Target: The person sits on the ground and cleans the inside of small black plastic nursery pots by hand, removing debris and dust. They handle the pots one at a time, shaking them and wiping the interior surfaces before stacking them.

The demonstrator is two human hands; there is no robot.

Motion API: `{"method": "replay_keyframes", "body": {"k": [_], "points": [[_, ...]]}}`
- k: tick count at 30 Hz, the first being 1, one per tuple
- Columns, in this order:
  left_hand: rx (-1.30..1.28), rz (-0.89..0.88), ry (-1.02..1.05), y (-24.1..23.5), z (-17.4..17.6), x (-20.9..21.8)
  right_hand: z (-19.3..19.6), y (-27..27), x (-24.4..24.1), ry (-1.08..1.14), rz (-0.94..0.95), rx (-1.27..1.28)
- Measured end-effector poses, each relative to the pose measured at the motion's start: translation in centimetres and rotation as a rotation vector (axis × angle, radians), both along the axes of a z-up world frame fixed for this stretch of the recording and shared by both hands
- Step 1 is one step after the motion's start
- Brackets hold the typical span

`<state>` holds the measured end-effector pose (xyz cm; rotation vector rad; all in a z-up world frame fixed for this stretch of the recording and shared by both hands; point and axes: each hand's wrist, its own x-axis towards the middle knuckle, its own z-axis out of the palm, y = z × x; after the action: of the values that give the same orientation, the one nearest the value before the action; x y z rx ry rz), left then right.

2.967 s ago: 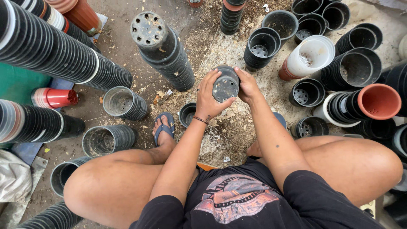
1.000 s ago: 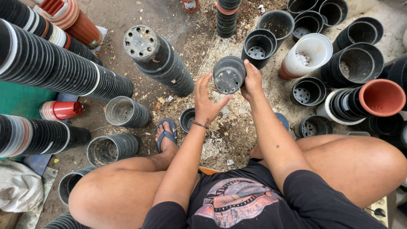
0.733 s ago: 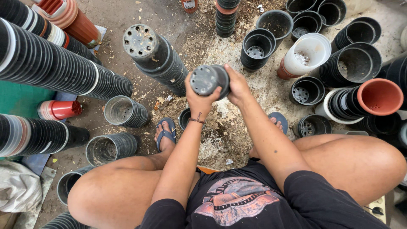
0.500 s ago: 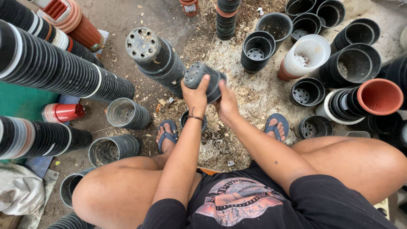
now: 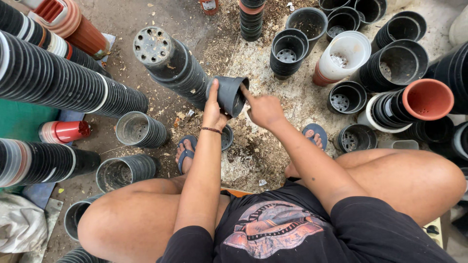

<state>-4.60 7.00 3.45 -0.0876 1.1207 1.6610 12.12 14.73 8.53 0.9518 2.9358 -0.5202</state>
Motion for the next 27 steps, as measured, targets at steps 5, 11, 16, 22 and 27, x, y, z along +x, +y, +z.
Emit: {"method": "replay_keyframes", "body": {"k": [5, 11, 16, 22, 27], "points": [[0.049, 0.085, 0.233, -0.4, -1.0, -0.4, -1.1, -0.3, -0.2, 0.038, 0.11, -0.527], [-0.033, -0.177, 0.405, -0.1, -2.1, 0.8, -3.6, 0.0, -0.8, -0.033, -0.139, -0.159], [-0.032, -0.117, 0.433, -0.3, -0.1, 1.5, -5.2, 0.8, -0.7, 0.203, -0.075, -1.112], [-0.17, -0.208, 1.103, -1.3, 3.2, 0.9, -9.5, 6.3, 2.3, 0.081, -0.309, -0.606], [-0.113, -0.275, 1.36, -1.6, 3.1, 2.3, -11.5, 7.3, 3.0, 1.004, -0.813, -1.166]]}}
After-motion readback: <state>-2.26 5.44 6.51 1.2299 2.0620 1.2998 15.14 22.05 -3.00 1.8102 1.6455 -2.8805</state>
